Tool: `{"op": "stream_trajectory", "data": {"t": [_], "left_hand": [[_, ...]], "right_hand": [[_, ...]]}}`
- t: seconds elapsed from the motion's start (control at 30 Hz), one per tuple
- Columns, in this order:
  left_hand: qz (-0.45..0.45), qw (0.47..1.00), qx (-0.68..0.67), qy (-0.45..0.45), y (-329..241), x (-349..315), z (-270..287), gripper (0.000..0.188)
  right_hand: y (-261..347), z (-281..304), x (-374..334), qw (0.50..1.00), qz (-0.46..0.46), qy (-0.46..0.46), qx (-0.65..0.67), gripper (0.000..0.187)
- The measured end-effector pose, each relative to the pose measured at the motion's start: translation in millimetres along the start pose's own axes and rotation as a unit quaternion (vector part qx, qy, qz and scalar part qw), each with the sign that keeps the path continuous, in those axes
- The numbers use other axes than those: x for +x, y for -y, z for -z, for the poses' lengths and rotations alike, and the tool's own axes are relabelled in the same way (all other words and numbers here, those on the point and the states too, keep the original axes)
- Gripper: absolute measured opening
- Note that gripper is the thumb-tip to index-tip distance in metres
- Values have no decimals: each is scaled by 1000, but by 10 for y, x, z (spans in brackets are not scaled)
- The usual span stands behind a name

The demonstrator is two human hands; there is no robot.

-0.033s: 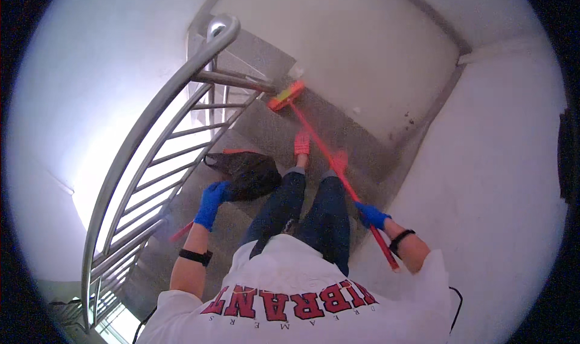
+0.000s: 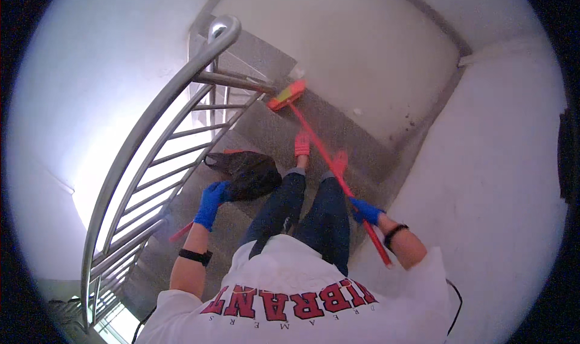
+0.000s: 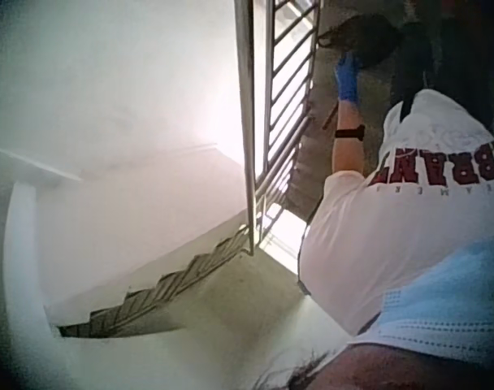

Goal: The recorder is sweeping concrete stairs with a broom and collecting debris in a dustpan.

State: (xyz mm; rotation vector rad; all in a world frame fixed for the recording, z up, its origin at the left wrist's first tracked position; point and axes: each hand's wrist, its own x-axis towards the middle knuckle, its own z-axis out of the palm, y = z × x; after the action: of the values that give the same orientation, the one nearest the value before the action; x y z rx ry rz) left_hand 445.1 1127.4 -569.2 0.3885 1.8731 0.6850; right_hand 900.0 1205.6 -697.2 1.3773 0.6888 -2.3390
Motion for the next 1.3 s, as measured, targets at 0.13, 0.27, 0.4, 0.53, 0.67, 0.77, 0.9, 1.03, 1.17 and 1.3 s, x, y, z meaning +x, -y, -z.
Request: {"op": "stream_trajectory", "data": {"t": [0.13, 0.27, 0.4, 0.53, 0.67, 0.77, 0.9, 1.03, 1.17, 1.3], "left_hand": [[62, 998, 5, -16, 41, -111, 20, 22], [50, 998, -21, -28, 88, -89, 71, 22], [21, 999, -28, -31, 184, -42, 130, 21], [6, 997, -62, -43, 311, -139, 122, 21], [13, 999, -16, -30, 426, -138, 130, 21], [38, 996, -77, -33, 564, -129, 77, 21], [32, 993, -110, -40, 509, -176, 4, 22], [55, 996, -56, -48, 451, -143, -2, 22], [37, 997, 62, -38, 415, -105, 96, 21], [1, 993, -95, -64, 391, -224, 103, 21]], "right_hand": [[311, -437, 137, 992, 43, 24, 120, 32], [161, -300, -189, 999, -22, 9, 38, 30], [441, -439, 59, 997, 30, 17, 72, 31], [510, -589, 374, 996, 47, 48, 66, 32], [339, -417, -222, 997, -59, -19, -44, 33], [790, -743, -264, 991, 132, -6, -3, 33], [245, -629, 518, 991, 68, -82, -79, 32], [390, -416, -336, 999, -5, 32, 30, 29], [525, -546, 327, 990, 91, 70, 77, 29], [408, -628, 538, 990, 58, 102, 73, 29]]}}
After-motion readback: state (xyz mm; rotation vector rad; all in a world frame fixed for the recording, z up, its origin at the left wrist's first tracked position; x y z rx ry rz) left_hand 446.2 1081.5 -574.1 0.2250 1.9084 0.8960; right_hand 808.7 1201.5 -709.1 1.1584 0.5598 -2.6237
